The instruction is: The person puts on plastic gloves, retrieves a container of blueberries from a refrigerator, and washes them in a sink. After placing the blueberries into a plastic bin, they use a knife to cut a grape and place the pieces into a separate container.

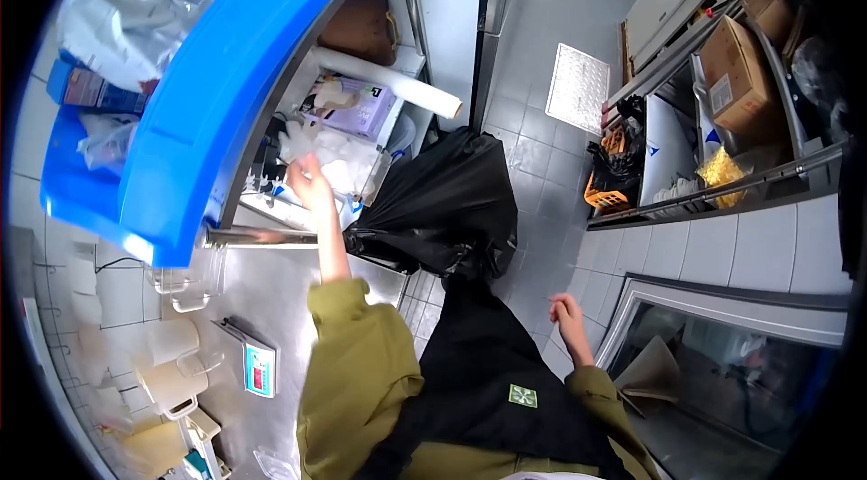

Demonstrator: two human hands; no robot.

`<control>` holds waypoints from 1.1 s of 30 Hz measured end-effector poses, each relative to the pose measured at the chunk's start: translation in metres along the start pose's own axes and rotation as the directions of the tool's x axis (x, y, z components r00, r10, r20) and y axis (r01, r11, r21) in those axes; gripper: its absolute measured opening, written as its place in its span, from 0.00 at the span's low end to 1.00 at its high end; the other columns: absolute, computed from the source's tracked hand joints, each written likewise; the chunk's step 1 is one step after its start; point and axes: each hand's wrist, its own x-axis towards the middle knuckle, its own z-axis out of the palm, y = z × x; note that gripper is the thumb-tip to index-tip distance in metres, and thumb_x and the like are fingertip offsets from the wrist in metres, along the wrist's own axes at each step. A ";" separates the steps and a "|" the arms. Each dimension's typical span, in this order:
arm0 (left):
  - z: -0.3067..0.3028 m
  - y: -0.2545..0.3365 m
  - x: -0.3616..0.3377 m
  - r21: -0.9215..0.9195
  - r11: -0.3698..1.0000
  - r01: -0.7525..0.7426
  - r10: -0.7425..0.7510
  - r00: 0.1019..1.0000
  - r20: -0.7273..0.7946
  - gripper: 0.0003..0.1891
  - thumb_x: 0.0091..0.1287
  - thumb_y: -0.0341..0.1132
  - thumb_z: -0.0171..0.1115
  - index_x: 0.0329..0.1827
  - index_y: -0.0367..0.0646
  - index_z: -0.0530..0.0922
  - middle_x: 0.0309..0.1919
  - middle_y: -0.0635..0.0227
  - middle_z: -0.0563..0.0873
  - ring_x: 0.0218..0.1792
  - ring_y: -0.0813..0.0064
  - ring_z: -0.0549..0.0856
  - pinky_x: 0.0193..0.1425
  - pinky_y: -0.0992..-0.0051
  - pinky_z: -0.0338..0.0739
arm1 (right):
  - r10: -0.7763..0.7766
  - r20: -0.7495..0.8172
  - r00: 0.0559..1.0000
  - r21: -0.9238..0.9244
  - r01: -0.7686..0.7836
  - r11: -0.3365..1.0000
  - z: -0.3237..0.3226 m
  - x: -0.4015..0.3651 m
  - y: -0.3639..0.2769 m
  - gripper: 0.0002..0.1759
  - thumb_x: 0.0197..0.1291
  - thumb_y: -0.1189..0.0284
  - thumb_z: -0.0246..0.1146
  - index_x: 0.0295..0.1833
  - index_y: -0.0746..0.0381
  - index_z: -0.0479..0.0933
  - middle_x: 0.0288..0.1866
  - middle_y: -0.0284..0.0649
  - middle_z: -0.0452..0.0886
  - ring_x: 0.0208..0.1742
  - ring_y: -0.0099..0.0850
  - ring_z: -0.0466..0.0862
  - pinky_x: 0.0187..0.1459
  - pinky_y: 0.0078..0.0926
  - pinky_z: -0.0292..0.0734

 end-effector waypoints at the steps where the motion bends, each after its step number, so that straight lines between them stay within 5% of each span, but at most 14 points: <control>1: -0.023 0.045 -0.014 -0.223 0.966 0.132 -0.122 0.991 0.060 0.16 0.68 0.40 0.58 0.48 0.35 0.76 0.43 0.57 0.80 0.46 0.65 0.77 0.56 0.68 0.69 | -0.055 0.064 0.996 0.028 0.053 0.998 0.012 0.014 -0.019 0.10 0.68 0.75 0.48 0.46 0.64 0.74 0.28 0.32 0.73 0.28 0.19 0.71 0.31 0.17 0.67; 4: -0.065 0.122 -0.050 -0.545 0.756 0.362 -0.301 0.932 0.201 0.14 0.72 0.38 0.55 0.51 0.35 0.75 0.48 0.64 0.80 0.51 0.74 0.76 0.59 0.73 0.68 | -0.101 0.282 0.954 0.174 0.053 0.983 0.080 0.054 -0.099 0.12 0.70 0.71 0.49 0.51 0.64 0.75 0.34 0.31 0.77 0.35 0.18 0.72 0.37 0.17 0.68; 6: -0.077 0.116 -0.067 -0.658 0.523 0.541 -0.386 0.839 0.383 0.14 0.71 0.36 0.57 0.54 0.38 0.75 0.51 0.65 0.79 0.53 0.76 0.76 0.61 0.73 0.68 | -0.146 0.445 0.883 0.230 0.045 0.972 0.127 0.075 -0.156 0.18 0.72 0.65 0.48 0.59 0.63 0.72 0.46 0.33 0.81 0.40 0.18 0.74 0.44 0.17 0.70; 8: -0.088 0.123 -0.080 -0.648 0.446 0.617 -0.347 0.787 0.510 0.15 0.71 0.33 0.56 0.58 0.39 0.73 0.53 0.65 0.79 0.54 0.76 0.76 0.63 0.70 0.68 | -0.164 0.641 0.750 0.388 -0.132 0.912 0.170 0.098 -0.190 0.27 0.73 0.56 0.43 0.68 0.64 0.63 0.61 0.40 0.74 0.54 0.24 0.75 0.56 0.24 0.69; 10: -0.092 0.117 -0.092 -0.601 0.425 0.677 -0.370 0.736 0.567 0.18 0.70 0.32 0.56 0.62 0.39 0.70 0.55 0.64 0.78 0.57 0.74 0.76 0.64 0.69 0.68 | -0.092 0.740 0.666 0.390 -0.313 0.866 0.205 0.109 -0.214 0.36 0.71 0.52 0.48 0.73 0.64 0.51 0.68 0.45 0.67 0.62 0.32 0.72 0.61 0.32 0.65; 13: -0.098 0.111 -0.095 -0.635 0.299 0.713 -0.372 0.700 0.610 0.22 0.69 0.32 0.57 0.65 0.39 0.67 0.56 0.63 0.77 0.58 0.72 0.76 0.65 0.68 0.68 | 0.097 0.769 0.632 0.160 -0.336 0.928 0.232 0.106 -0.229 0.43 0.67 0.54 0.55 0.74 0.68 0.44 0.69 0.50 0.63 0.62 0.34 0.71 0.61 0.31 0.66; 16: -0.105 0.105 -0.094 -0.630 0.277 0.726 -0.415 0.682 0.603 0.23 0.69 0.32 0.57 0.66 0.39 0.66 0.58 0.63 0.76 0.58 0.72 0.75 0.65 0.69 0.68 | 0.039 0.911 0.411 0.201 -0.523 0.828 0.230 0.106 -0.200 0.38 0.67 0.54 0.55 0.72 0.66 0.54 0.65 0.46 0.70 0.59 0.29 0.74 0.58 0.28 0.70; 19: -0.105 0.101 -0.095 -0.608 0.404 0.683 -0.425 0.729 0.537 0.22 0.69 0.31 0.56 0.65 0.38 0.64 0.57 0.61 0.77 0.58 0.72 0.75 0.64 0.69 0.68 | 0.122 0.947 0.298 0.149 -0.740 0.656 0.210 0.092 -0.193 0.27 0.66 0.59 0.59 0.64 0.66 0.68 0.57 0.43 0.77 0.54 0.28 0.78 0.54 0.28 0.73; 23: -0.103 0.103 -0.096 -0.513 0.606 0.607 -0.370 0.787 0.494 0.20 0.70 0.30 0.55 0.62 0.36 0.63 0.51 0.60 0.81 0.54 0.73 0.78 0.60 0.73 0.70 | -0.022 0.713 0.701 0.399 -0.379 0.835 0.206 0.088 -0.179 0.12 0.63 0.68 0.63 0.47 0.64 0.81 0.46 0.39 0.83 0.47 0.26 0.81 0.50 0.24 0.73; 26: -0.098 0.095 -0.102 -0.505 0.694 0.513 -0.287 0.841 0.459 0.19 0.70 0.30 0.55 0.61 0.35 0.63 0.49 0.59 0.82 0.52 0.74 0.79 0.57 0.76 0.71 | -0.246 0.523 0.816 0.249 0.129 0.960 0.202 0.091 -0.185 0.09 0.64 0.72 0.60 0.45 0.63 0.82 0.40 0.34 0.83 0.41 0.21 0.80 0.47 0.17 0.72; 28: -0.090 0.094 -0.106 -0.527 0.692 0.494 -0.289 0.858 0.424 0.19 0.69 0.29 0.55 0.60 0.34 0.63 0.49 0.58 0.82 0.51 0.74 0.79 0.56 0.77 0.71 | -0.188 0.492 0.850 0.233 0.079 0.969 0.197 0.089 -0.190 0.08 0.65 0.70 0.59 0.40 0.63 0.80 0.33 0.30 0.80 0.34 0.16 0.76 0.41 0.15 0.70; 31: -0.082 0.074 -0.117 -0.258 0.712 0.653 -0.478 0.720 0.502 0.21 0.67 0.28 0.58 0.60 0.32 0.64 0.51 0.54 0.81 0.52 0.71 0.79 0.57 0.74 0.71 | -0.139 0.411 0.901 0.157 0.080 0.984 0.189 0.096 -0.172 0.12 0.67 0.66 0.59 0.31 0.60 0.75 0.24 0.26 0.74 0.25 0.13 0.69 0.28 0.13 0.63; 33: -0.079 0.057 -0.141 -0.080 0.923 0.377 -0.327 0.875 0.356 0.22 0.65 0.29 0.60 0.59 0.32 0.64 0.51 0.54 0.80 0.51 0.68 0.79 0.56 0.72 0.71 | -0.126 0.337 0.933 0.047 0.117 0.992 0.184 0.096 -0.156 0.14 0.67 0.66 0.58 0.28 0.59 0.71 0.22 0.25 0.71 0.23 0.13 0.68 0.27 0.13 0.61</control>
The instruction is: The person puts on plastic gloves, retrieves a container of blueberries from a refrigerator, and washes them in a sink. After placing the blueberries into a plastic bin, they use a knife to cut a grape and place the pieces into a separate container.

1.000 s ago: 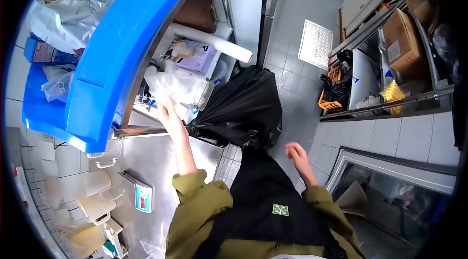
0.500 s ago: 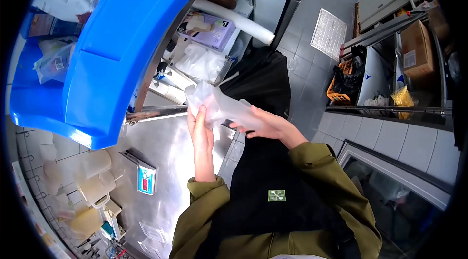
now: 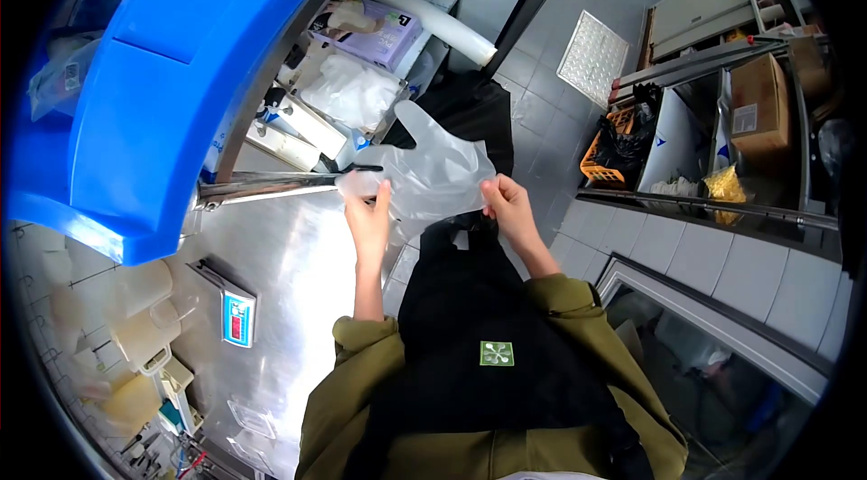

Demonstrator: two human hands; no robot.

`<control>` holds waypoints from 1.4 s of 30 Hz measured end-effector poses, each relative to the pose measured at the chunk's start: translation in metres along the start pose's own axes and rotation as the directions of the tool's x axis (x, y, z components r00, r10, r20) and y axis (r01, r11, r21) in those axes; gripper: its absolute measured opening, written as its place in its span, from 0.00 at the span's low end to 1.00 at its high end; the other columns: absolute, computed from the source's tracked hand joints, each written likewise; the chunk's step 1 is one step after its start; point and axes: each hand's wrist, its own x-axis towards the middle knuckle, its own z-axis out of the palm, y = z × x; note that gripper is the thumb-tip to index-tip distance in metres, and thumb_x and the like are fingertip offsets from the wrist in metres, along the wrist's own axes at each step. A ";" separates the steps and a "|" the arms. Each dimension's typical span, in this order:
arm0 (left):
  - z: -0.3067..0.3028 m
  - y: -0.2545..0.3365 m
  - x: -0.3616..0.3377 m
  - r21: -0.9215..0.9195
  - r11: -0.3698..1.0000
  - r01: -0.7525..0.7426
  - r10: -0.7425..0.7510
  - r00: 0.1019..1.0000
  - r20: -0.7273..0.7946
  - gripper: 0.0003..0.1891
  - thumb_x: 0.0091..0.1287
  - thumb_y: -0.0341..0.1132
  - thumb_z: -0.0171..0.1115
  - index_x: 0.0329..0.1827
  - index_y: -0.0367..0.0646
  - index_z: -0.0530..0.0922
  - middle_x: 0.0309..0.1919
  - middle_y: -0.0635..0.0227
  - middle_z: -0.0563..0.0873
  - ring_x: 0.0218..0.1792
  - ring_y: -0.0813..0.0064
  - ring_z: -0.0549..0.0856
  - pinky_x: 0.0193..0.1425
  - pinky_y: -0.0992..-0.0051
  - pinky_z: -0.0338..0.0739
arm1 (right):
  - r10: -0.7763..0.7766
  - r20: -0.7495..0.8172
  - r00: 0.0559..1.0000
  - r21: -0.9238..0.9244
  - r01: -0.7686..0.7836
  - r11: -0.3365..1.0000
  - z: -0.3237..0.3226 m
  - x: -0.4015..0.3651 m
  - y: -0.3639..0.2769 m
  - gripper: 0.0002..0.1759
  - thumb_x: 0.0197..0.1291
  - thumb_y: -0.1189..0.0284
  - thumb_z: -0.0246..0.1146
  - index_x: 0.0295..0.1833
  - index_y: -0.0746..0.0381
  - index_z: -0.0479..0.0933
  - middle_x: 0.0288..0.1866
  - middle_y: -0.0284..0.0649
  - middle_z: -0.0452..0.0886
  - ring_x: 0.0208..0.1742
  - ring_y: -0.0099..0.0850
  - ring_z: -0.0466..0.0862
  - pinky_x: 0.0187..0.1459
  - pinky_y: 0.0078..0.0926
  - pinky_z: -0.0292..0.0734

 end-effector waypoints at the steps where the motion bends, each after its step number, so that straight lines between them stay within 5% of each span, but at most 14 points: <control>1: 0.003 -0.002 -0.007 0.161 0.980 -0.116 0.125 0.991 -0.047 0.23 0.64 0.29 0.62 0.59 0.32 0.64 0.51 0.53 0.80 0.50 0.67 0.80 0.55 0.71 0.72 | -0.004 -0.043 0.999 -0.056 0.001 0.998 -0.004 0.000 0.010 0.16 0.67 0.65 0.58 0.26 0.59 0.70 0.20 0.24 0.70 0.22 0.12 0.67 0.26 0.13 0.60; 2: 0.005 -0.002 -0.017 0.446 0.867 -0.220 0.293 0.951 -0.101 0.24 0.62 0.30 0.64 0.58 0.32 0.66 0.50 0.52 0.79 0.50 0.64 0.80 0.54 0.70 0.73 | -0.029 -0.065 0.997 -0.086 0.023 0.996 -0.010 -0.002 0.027 0.18 0.68 0.65 0.57 0.24 0.58 0.66 0.18 0.24 0.66 0.21 0.12 0.65 0.25 0.14 0.58; 7: 0.046 0.021 -0.077 -0.082 0.981 0.176 -0.118 0.874 0.472 0.15 0.64 0.35 0.64 0.49 0.36 0.75 0.39 0.61 0.83 0.39 0.73 0.83 0.44 0.75 0.76 | -0.209 0.014 0.978 -0.297 0.204 0.933 -0.019 -0.033 0.039 0.11 0.60 0.74 0.62 0.27 0.65 0.70 0.19 0.30 0.69 0.24 0.16 0.68 0.26 0.17 0.62; 11: 0.074 0.014 -0.092 -0.267 0.903 0.336 -0.103 0.774 0.625 0.10 0.67 0.35 0.62 0.36 0.35 0.77 0.29 0.70 0.83 0.31 0.86 0.79 0.35 0.83 0.73 | -0.283 0.081 0.956 -0.413 0.291 0.863 -0.024 -0.047 0.032 0.12 0.55 0.75 0.66 0.27 0.66 0.69 0.22 0.38 0.69 0.23 0.21 0.67 0.24 0.21 0.62; 14: 0.078 0.010 -0.096 -0.296 0.874 0.387 -0.137 0.778 0.613 0.10 0.68 0.34 0.59 0.33 0.35 0.77 0.26 0.72 0.81 0.30 0.86 0.78 0.35 0.83 0.72 | -0.145 0.057 0.988 -0.325 0.155 0.933 -0.040 -0.060 0.052 0.12 0.61 0.72 0.63 0.29 0.65 0.70 0.23 0.35 0.70 0.24 0.21 0.68 0.26 0.19 0.64; 18: 0.086 0.003 -0.097 -0.286 0.908 0.307 -0.135 0.859 0.494 0.10 0.68 0.34 0.59 0.32 0.35 0.76 0.24 0.72 0.81 0.28 0.87 0.78 0.35 0.84 0.71 | 0.192 -0.161 0.968 0.413 -0.110 0.904 -0.048 -0.076 0.062 0.12 0.71 0.66 0.52 0.39 0.64 0.72 0.29 0.30 0.73 0.29 0.18 0.71 0.34 0.16 0.67; 21: 0.087 0.013 -0.088 -0.258 0.918 0.301 -0.106 0.813 0.573 0.11 0.68 0.34 0.60 0.30 0.35 0.76 0.22 0.73 0.81 0.27 0.88 0.77 0.34 0.84 0.71 | -0.058 -0.488 0.871 0.045 0.092 0.995 -0.045 -0.078 0.044 0.10 0.68 0.68 0.56 0.45 0.64 0.73 0.38 0.35 0.75 0.38 0.22 0.75 0.39 0.21 0.72; 22: 0.089 0.016 -0.086 -0.239 0.929 0.283 -0.100 0.813 0.574 0.11 0.68 0.33 0.60 0.29 0.35 0.75 0.21 0.73 0.80 0.25 0.88 0.78 0.32 0.85 0.71 | -0.451 -0.425 0.785 -0.390 0.290 0.874 -0.050 -0.075 0.036 0.14 0.60 0.73 0.62 0.50 0.64 0.73 0.44 0.40 0.74 0.46 0.31 0.76 0.48 0.30 0.74; 26: 0.090 0.046 -0.074 -0.323 0.833 0.449 -0.121 0.718 0.685 0.12 0.67 0.33 0.60 0.27 0.35 0.74 0.18 0.73 0.79 0.22 0.88 0.79 0.28 0.86 0.70 | -0.586 0.351 0.730 -0.709 0.616 0.343 -0.058 -0.066 -0.042 0.21 0.46 0.77 0.69 0.47 0.66 0.74 0.44 0.45 0.75 0.46 0.44 0.76 0.52 0.36 0.73; 29: 0.087 0.061 -0.054 -0.255 0.925 0.282 -0.024 0.712 0.702 0.11 0.63 0.28 0.62 0.24 0.37 0.71 0.27 0.68 0.83 0.30 0.82 0.82 0.35 0.80 0.74 | -0.339 0.536 0.774 -0.610 0.632 0.479 -0.077 -0.046 -0.047 0.11 0.48 0.77 0.68 0.38 0.67 0.76 0.43 0.44 0.75 0.43 0.44 0.76 0.49 0.36 0.73; 31: 0.089 0.074 -0.029 -0.384 0.836 -0.392 0.543 0.692 0.476 0.09 0.56 0.25 0.62 0.22 0.38 0.69 0.42 0.64 0.82 0.43 0.73 0.82 0.45 0.74 0.73 | -0.252 0.443 0.860 -0.305 0.409 0.860 -0.077 -0.041 -0.058 0.07 0.57 0.75 0.63 0.30 0.67 0.75 0.39 0.40 0.76 0.40 0.34 0.76 0.43 0.30 0.71; 35: 0.094 0.100 -0.005 -0.479 0.789 0.386 0.328 0.394 0.858 0.13 0.61 0.34 0.58 0.21 0.38 0.71 0.38 0.66 0.82 0.36 0.80 0.76 0.46 0.80 0.68 | -0.037 0.370 0.928 0.392 -0.120 0.912 -0.081 -0.039 -0.066 0.11 0.63 0.72 0.56 0.31 0.68 0.76 0.36 0.39 0.78 0.36 0.27 0.77 0.38 0.23 0.72; 37: 0.109 0.099 -0.008 -0.529 0.731 0.431 0.385 0.381 0.841 0.16 0.68 0.38 0.54 0.21 0.42 0.72 0.23 0.78 0.77 0.25 0.90 0.68 0.32 0.85 0.62 | 0.003 0.359 0.933 0.586 -0.228 0.778 -0.082 -0.040 -0.067 0.11 0.62 0.71 0.56 0.33 0.68 0.77 0.34 0.42 0.79 0.33 0.29 0.78 0.37 0.23 0.73; 42: 0.124 0.098 -0.019 -0.365 0.659 0.658 0.247 0.269 0.931 0.17 0.68 0.39 0.56 0.19 0.48 0.69 0.18 0.83 0.68 0.22 0.93 0.64 0.27 0.87 0.59 | 0.070 0.644 0.762 0.313 -0.345 0.885 -0.082 -0.036 -0.053 0.11 0.59 0.71 0.60 0.44 0.67 0.78 0.42 0.46 0.82 0.41 0.32 0.83 0.43 0.27 0.78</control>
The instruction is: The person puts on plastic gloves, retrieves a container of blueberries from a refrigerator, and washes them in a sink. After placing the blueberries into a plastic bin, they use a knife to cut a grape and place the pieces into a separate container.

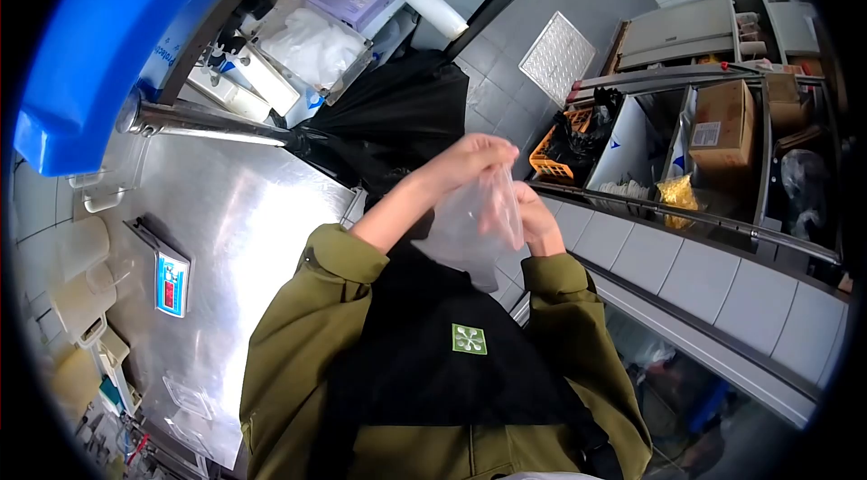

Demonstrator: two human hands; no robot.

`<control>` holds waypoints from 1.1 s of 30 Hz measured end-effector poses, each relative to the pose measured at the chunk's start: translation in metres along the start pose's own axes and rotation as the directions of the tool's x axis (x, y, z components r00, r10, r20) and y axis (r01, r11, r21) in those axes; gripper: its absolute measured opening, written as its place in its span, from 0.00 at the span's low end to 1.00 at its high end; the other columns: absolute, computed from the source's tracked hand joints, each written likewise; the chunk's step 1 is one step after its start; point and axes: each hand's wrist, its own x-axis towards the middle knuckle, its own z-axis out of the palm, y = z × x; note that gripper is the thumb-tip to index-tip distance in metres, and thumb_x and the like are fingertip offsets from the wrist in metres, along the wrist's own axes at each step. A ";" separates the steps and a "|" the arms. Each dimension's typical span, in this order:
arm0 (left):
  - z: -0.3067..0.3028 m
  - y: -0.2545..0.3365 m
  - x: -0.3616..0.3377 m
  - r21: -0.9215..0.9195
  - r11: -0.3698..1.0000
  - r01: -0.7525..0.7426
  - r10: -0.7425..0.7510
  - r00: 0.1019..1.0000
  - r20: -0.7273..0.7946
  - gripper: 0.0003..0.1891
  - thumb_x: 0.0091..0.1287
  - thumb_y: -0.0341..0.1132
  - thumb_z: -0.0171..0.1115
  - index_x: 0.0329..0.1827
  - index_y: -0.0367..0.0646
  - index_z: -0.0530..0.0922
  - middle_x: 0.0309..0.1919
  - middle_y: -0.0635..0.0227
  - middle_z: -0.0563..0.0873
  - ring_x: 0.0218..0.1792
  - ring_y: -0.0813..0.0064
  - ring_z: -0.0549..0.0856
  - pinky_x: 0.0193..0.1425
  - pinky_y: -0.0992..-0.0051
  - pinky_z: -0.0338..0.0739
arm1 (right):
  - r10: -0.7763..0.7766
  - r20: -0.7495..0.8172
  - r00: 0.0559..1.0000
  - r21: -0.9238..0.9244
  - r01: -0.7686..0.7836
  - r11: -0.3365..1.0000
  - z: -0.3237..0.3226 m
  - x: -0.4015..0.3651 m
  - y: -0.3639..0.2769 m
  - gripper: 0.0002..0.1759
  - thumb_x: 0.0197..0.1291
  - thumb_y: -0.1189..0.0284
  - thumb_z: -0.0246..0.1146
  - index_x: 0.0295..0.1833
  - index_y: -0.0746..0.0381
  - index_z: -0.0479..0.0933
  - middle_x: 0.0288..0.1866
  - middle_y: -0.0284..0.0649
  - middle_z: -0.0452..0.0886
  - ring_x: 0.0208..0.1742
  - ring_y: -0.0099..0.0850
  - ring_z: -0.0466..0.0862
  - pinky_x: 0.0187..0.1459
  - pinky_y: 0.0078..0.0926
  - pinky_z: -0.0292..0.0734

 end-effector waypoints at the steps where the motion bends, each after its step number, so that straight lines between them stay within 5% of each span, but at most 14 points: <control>1: 0.002 -0.002 0.002 -0.017 1.000 -0.026 0.026 0.999 0.044 0.18 0.68 0.38 0.56 0.18 0.49 0.68 0.18 0.85 0.67 0.21 0.94 0.63 0.25 0.87 0.59 | 0.072 -0.009 0.997 -0.057 -0.073 0.996 0.005 0.002 -0.005 0.12 0.60 0.70 0.60 0.45 0.67 0.78 0.44 0.44 0.81 0.42 0.31 0.82 0.44 0.27 0.78; 4: 0.006 -0.007 -0.001 -0.083 0.996 0.038 -0.037 0.999 0.018 0.18 0.68 0.37 0.57 0.17 0.49 0.68 0.17 0.84 0.67 0.19 0.94 0.63 0.23 0.88 0.58 | 0.186 -0.075 0.980 -0.389 -0.200 0.899 0.010 0.001 -0.010 0.17 0.62 0.65 0.62 0.51 0.65 0.77 0.51 0.35 0.79 0.47 0.28 0.80 0.48 0.24 0.76; 6: 0.004 -0.013 -0.003 -0.140 0.986 0.092 -0.097 0.995 -0.035 0.12 0.66 0.34 0.58 0.23 0.47 0.72 0.18 0.82 0.71 0.20 0.91 0.68 0.25 0.86 0.63 | -0.148 -0.334 0.931 -0.591 -0.085 0.802 0.031 -0.010 0.012 0.19 0.63 0.63 0.61 0.55 0.64 0.75 0.51 0.35 0.79 0.49 0.28 0.80 0.50 0.23 0.75; 7: 0.004 -0.017 -0.005 0.264 0.935 -0.237 0.271 0.958 -0.099 0.12 0.66 0.35 0.58 0.24 0.45 0.73 0.18 0.81 0.72 0.21 0.88 0.69 0.26 0.84 0.64 | -0.248 -0.384 0.889 -0.642 -0.064 0.764 0.027 -0.010 0.020 0.23 0.64 0.59 0.57 0.58 0.64 0.72 0.54 0.37 0.76 0.52 0.30 0.78 0.53 0.26 0.73; 8: 0.009 -0.019 -0.009 0.622 0.627 -0.470 0.603 0.798 -0.004 0.11 0.65 0.36 0.59 0.25 0.44 0.73 0.19 0.79 0.73 0.22 0.86 0.71 0.26 0.82 0.66 | -0.313 -0.370 0.875 -0.618 0.020 0.786 0.014 -0.010 0.021 0.27 0.65 0.55 0.54 0.62 0.63 0.69 0.58 0.39 0.74 0.56 0.33 0.75 0.57 0.30 0.71; 10: 0.002 -0.069 -0.016 0.626 0.769 -0.130 0.437 0.822 -0.366 0.08 0.65 0.34 0.59 0.30 0.41 0.73 0.23 0.71 0.76 0.23 0.79 0.75 0.28 0.77 0.70 | -0.394 -0.293 0.871 -0.334 0.293 0.896 -0.014 -0.006 0.020 0.35 0.67 0.46 0.47 0.69 0.61 0.62 0.66 0.43 0.69 0.63 0.38 0.71 0.63 0.37 0.67; 11: -0.002 -0.094 -0.020 0.561 0.827 0.030 0.328 0.785 -0.525 0.07 0.65 0.33 0.59 0.32 0.39 0.73 0.25 0.67 0.78 0.24 0.76 0.77 0.30 0.75 0.72 | -0.419 -0.331 0.845 0.468 0.533 0.705 0.012 0.011 0.009 0.39 0.66 0.43 0.45 0.71 0.61 0.59 0.71 0.44 0.64 0.68 0.40 0.67 0.68 0.39 0.62; 12: 0.013 -0.094 -0.034 0.655 0.753 0.068 0.440 0.687 -0.578 0.08 0.63 0.34 0.62 0.33 0.39 0.72 0.25 0.66 0.77 0.23 0.75 0.77 0.29 0.75 0.72 | -0.487 -0.266 0.832 0.447 0.554 0.702 0.007 0.015 0.009 0.43 0.65 0.38 0.38 0.75 0.59 0.52 0.76 0.45 0.54 0.73 0.41 0.58 0.73 0.40 0.50; 15: 0.051 -0.070 -0.051 0.953 0.286 -0.099 0.780 0.601 -0.171 0.12 0.56 0.32 0.68 0.35 0.41 0.72 0.34 0.63 0.77 0.35 0.65 0.78 0.37 0.70 0.73 | -0.442 -0.419 0.793 0.318 0.584 0.747 0.016 0.019 0.020 0.41 0.67 0.38 0.32 0.75 0.55 0.53 0.77 0.44 0.52 0.74 0.44 0.57 0.71 0.41 0.54; 16: 0.057 -0.066 -0.048 0.962 0.261 -0.077 0.770 0.617 -0.160 0.14 0.54 0.34 0.68 0.39 0.41 0.73 0.40 0.62 0.76 0.42 0.60 0.76 0.43 0.65 0.72 | -0.452 -0.394 0.800 0.199 0.554 0.808 0.015 0.018 0.028 0.42 0.66 0.38 0.30 0.77 0.54 0.46 0.78 0.46 0.47 0.76 0.45 0.52 0.73 0.43 0.47; 20: 0.045 -0.065 -0.034 0.977 0.191 0.092 0.695 0.690 -0.200 0.09 0.56 0.32 0.64 0.37 0.41 0.76 0.37 0.66 0.77 0.41 0.62 0.76 0.45 0.67 0.70 | -0.437 -0.436 0.786 0.297 0.584 0.755 0.021 0.018 0.041 0.41 0.68 0.39 0.29 0.77 0.55 0.45 0.78 0.45 0.46 0.76 0.46 0.51 0.74 0.44 0.46; 23: 0.036 -0.067 -0.030 0.995 0.094 0.041 0.655 0.750 -0.093 0.05 0.56 0.28 0.62 0.34 0.42 0.76 0.34 0.67 0.78 0.40 0.64 0.76 0.43 0.68 0.68 | -0.444 -0.507 0.739 0.205 0.603 0.771 0.021 0.019 0.042 0.38 0.70 0.43 0.29 0.76 0.56 0.47 0.77 0.45 0.50 0.75 0.48 0.54 0.73 0.44 0.49; 29: 0.051 -0.072 -0.045 0.970 0.204 -0.128 0.587 0.809 -0.016 0.03 0.54 0.24 0.60 0.29 0.41 0.75 0.29 0.66 0.78 0.36 0.64 0.78 0.42 0.69 0.67 | -0.480 -0.636 0.605 0.123 0.693 0.710 0.015 0.021 0.032 0.35 0.72 0.49 0.38 0.75 0.59 0.49 0.75 0.43 0.56 0.73 0.43 0.60 0.70 0.38 0.57; 33: 0.048 -0.071 -0.046 0.955 0.278 -0.101 0.585 0.806 -0.085 0.03 0.54 0.23 0.59 0.30 0.40 0.74 0.29 0.64 0.78 0.35 0.62 0.78 0.41 0.69 0.68 | -0.409 -0.546 0.731 0.054 0.518 0.854 0.001 0.017 0.040 0.32 0.72 0.53 0.42 0.74 0.59 0.53 0.71 0.40 0.62 0.71 0.39 0.64 0.67 0.35 0.62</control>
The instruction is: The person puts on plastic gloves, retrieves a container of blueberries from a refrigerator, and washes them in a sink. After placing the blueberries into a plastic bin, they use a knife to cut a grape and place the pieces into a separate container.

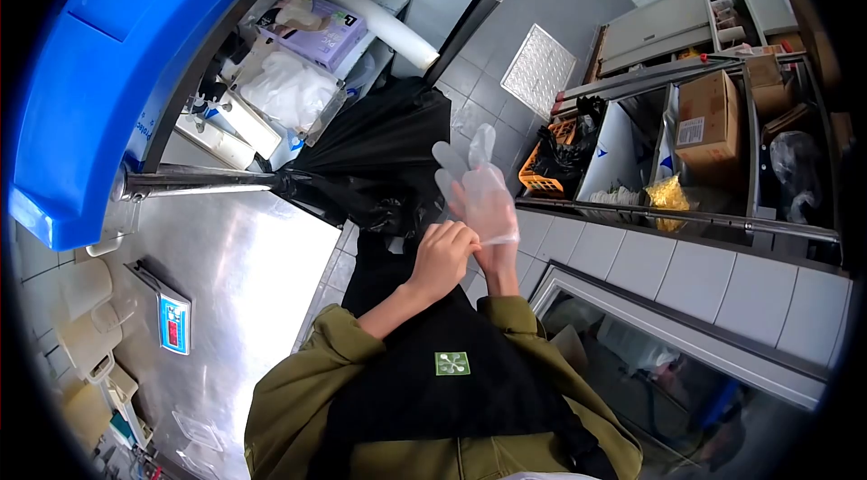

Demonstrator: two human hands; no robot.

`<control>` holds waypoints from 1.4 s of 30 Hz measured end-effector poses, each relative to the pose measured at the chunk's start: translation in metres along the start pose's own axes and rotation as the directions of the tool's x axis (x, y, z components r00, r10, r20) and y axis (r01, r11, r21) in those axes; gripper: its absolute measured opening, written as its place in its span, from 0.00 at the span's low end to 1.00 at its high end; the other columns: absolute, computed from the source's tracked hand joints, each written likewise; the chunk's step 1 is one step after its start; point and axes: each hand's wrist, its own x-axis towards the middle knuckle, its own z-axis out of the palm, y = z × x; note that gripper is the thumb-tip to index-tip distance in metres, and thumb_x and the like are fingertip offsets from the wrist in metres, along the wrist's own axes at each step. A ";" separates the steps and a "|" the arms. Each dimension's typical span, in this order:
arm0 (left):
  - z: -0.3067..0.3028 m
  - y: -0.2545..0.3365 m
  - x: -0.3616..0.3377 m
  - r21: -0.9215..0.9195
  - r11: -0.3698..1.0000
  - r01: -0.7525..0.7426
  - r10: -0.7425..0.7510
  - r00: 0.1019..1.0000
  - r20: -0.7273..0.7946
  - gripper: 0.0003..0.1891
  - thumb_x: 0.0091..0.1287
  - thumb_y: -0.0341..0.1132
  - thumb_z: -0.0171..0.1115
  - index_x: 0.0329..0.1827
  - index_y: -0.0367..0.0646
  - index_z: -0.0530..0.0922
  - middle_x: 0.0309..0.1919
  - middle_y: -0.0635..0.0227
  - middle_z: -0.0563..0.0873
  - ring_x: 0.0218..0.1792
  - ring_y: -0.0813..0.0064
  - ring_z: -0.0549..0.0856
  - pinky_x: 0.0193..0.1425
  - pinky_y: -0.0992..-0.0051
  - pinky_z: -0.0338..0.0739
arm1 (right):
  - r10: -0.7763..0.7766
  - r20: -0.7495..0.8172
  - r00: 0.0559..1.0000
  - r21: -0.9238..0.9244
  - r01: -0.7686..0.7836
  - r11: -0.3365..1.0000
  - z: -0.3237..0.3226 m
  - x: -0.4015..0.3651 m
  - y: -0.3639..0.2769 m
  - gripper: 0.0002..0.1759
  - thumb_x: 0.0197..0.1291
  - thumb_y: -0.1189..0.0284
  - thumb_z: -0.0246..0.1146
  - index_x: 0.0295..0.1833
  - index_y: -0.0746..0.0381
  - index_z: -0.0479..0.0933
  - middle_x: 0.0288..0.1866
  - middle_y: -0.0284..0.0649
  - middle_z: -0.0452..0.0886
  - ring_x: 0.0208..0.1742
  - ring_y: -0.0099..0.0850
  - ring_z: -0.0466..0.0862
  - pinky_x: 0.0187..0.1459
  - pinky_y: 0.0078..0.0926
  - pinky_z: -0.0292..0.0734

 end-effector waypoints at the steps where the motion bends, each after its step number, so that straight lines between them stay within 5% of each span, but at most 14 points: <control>1: -0.001 -0.001 0.000 -0.003 1.000 0.017 -0.017 1.000 -0.001 0.03 0.55 0.23 0.59 0.30 0.39 0.74 0.29 0.64 0.78 0.35 0.61 0.78 0.41 0.68 0.68 | 0.049 -0.021 0.999 -0.109 -0.051 0.993 -0.003 -0.002 0.005 0.31 0.73 0.53 0.41 0.74 0.59 0.53 0.71 0.40 0.62 0.70 0.39 0.65 0.67 0.33 0.63; 6: -0.004 -0.008 -0.011 0.066 0.991 0.114 -0.114 0.993 -0.005 0.03 0.56 0.23 0.57 0.30 0.38 0.71 0.29 0.59 0.77 0.35 0.56 0.78 0.40 0.63 0.70 | 0.048 0.027 0.998 -0.784 -0.008 0.621 -0.021 -0.032 0.025 0.29 0.73 0.57 0.46 0.73 0.61 0.57 0.66 0.40 0.67 0.59 0.28 0.71 0.59 0.24 0.66; 9: -0.001 -0.010 -0.019 0.103 0.984 0.142 -0.143 0.990 0.004 0.03 0.57 0.24 0.57 0.31 0.39 0.72 0.29 0.60 0.78 0.34 0.56 0.79 0.39 0.63 0.71 | -0.142 0.127 0.982 -0.896 0.175 0.409 -0.022 -0.039 0.035 0.26 0.73 0.58 0.46 0.70 0.61 0.63 0.63 0.42 0.70 0.56 0.28 0.72 0.55 0.23 0.68; 12: 0.002 -0.013 -0.024 0.010 0.988 0.157 -0.157 0.988 -0.004 0.03 0.58 0.26 0.57 0.33 0.38 0.72 0.29 0.60 0.79 0.34 0.56 0.79 0.37 0.64 0.73 | -0.133 -0.140 0.981 -0.899 -0.070 0.432 -0.025 -0.036 0.039 0.24 0.73 0.59 0.45 0.65 0.64 0.68 0.63 0.45 0.70 0.59 0.29 0.72 0.56 0.24 0.68; 14: 0.007 -0.029 -0.034 -0.066 0.967 0.247 -0.251 0.966 -0.057 0.08 0.62 0.32 0.60 0.38 0.37 0.73 0.31 0.60 0.79 0.33 0.60 0.81 0.35 0.67 0.74 | -0.033 -0.199 0.980 -0.633 -0.103 0.767 -0.030 -0.031 0.032 0.28 0.73 0.54 0.44 0.68 0.62 0.63 0.69 0.47 0.65 0.66 0.37 0.69 0.61 0.34 0.67; 16: 0.010 -0.049 -0.034 -0.304 0.795 0.525 -0.586 0.794 -0.161 0.14 0.65 0.38 0.63 0.46 0.38 0.73 0.35 0.63 0.80 0.35 0.69 0.82 0.40 0.73 0.75 | 0.052 -0.214 0.976 -0.051 -0.064 0.997 -0.020 -0.032 0.026 0.32 0.71 0.50 0.43 0.70 0.60 0.59 0.71 0.47 0.62 0.68 0.41 0.67 0.62 0.40 0.67; 18: 0.013 -0.072 -0.040 -0.603 0.249 0.758 -0.813 0.502 0.296 0.18 0.67 0.45 0.61 0.51 0.41 0.74 0.42 0.68 0.81 0.40 0.77 0.82 0.46 0.80 0.75 | 0.080 -0.133 0.988 -0.036 -0.086 0.996 -0.019 -0.033 0.023 0.36 0.69 0.46 0.42 0.73 0.58 0.54 0.74 0.46 0.59 0.70 0.44 0.65 0.63 0.45 0.67; 20: 0.002 -0.059 -0.032 -0.659 0.085 0.748 -0.700 0.515 0.495 0.15 0.69 0.42 0.59 0.50 0.41 0.75 0.39 0.70 0.82 0.38 0.81 0.81 0.43 0.81 0.74 | 0.122 -0.042 0.992 0.011 -0.122 0.992 -0.021 -0.035 0.026 0.36 0.70 0.45 0.41 0.73 0.58 0.54 0.74 0.45 0.59 0.70 0.44 0.65 0.63 0.44 0.67; 23: 0.013 -0.064 -0.036 -0.745 0.362 0.560 -0.637 0.732 0.241 0.11 0.70 0.38 0.57 0.44 0.40 0.78 0.34 0.72 0.82 0.35 0.83 0.81 0.39 0.82 0.73 | 0.135 -0.101 0.986 -0.036 -0.139 0.990 -0.028 -0.039 0.029 0.36 0.70 0.45 0.40 0.74 0.57 0.53 0.74 0.44 0.59 0.71 0.43 0.64 0.64 0.44 0.65; 27: 0.016 -0.063 -0.043 -0.681 0.476 0.557 -0.647 0.746 0.159 0.10 0.69 0.34 0.58 0.39 0.32 0.78 0.28 0.70 0.82 0.29 0.82 0.81 0.37 0.78 0.75 | 0.000 -0.186 0.983 -0.190 -0.036 0.981 -0.038 -0.035 0.029 0.35 0.71 0.46 0.35 0.74 0.56 0.52 0.75 0.43 0.57 0.73 0.43 0.61 0.68 0.47 0.60; 30: 0.021 -0.068 -0.047 -0.637 0.484 0.600 -0.644 0.737 0.205 0.10 0.66 0.34 0.61 0.40 0.33 0.77 0.27 0.70 0.82 0.28 0.81 0.80 0.34 0.78 0.75 | 0.041 -0.182 0.982 0.275 0.011 0.962 -0.019 -0.037 0.018 0.36 0.70 0.44 0.31 0.76 0.53 0.49 0.76 0.43 0.53 0.75 0.44 0.56 0.70 0.52 0.54; 33: 0.028 -0.063 -0.050 -0.475 0.676 0.564 -0.644 0.765 -0.009 0.11 0.64 0.36 0.64 0.39 0.35 0.75 0.25 0.67 0.80 0.27 0.78 0.80 0.31 0.76 0.74 | 0.020 -0.012 1.000 0.419 -0.013 0.908 -0.017 -0.034 0.012 0.37 0.68 0.42 0.29 0.77 0.50 0.46 0.78 0.43 0.50 0.76 0.47 0.52 0.71 0.57 0.50; 38: 0.001 0.000 -0.024 0.085 0.996 -0.022 0.030 0.996 -0.085 0.20 0.53 0.40 0.72 0.39 0.41 0.71 0.30 0.63 0.76 0.34 0.63 0.79 0.39 0.69 0.74 | -0.036 0.047 0.998 0.290 0.021 0.957 -0.016 -0.026 0.015 0.38 0.67 0.40 0.31 0.77 0.47 0.43 0.78 0.44 0.46 0.76 0.52 0.51 0.70 0.59 0.49; 42: 0.019 -0.016 -0.013 0.095 0.995 0.020 -0.020 1.000 -0.006 0.08 0.56 0.33 0.65 0.33 0.40 0.74 0.31 0.65 0.77 0.38 0.61 0.78 0.43 0.67 0.73 | -0.045 0.055 0.997 0.171 0.035 0.985 -0.009 -0.022 0.023 0.38 0.67 0.40 0.32 0.77 0.47 0.43 0.78 0.46 0.46 0.76 0.54 0.51 0.70 0.58 0.51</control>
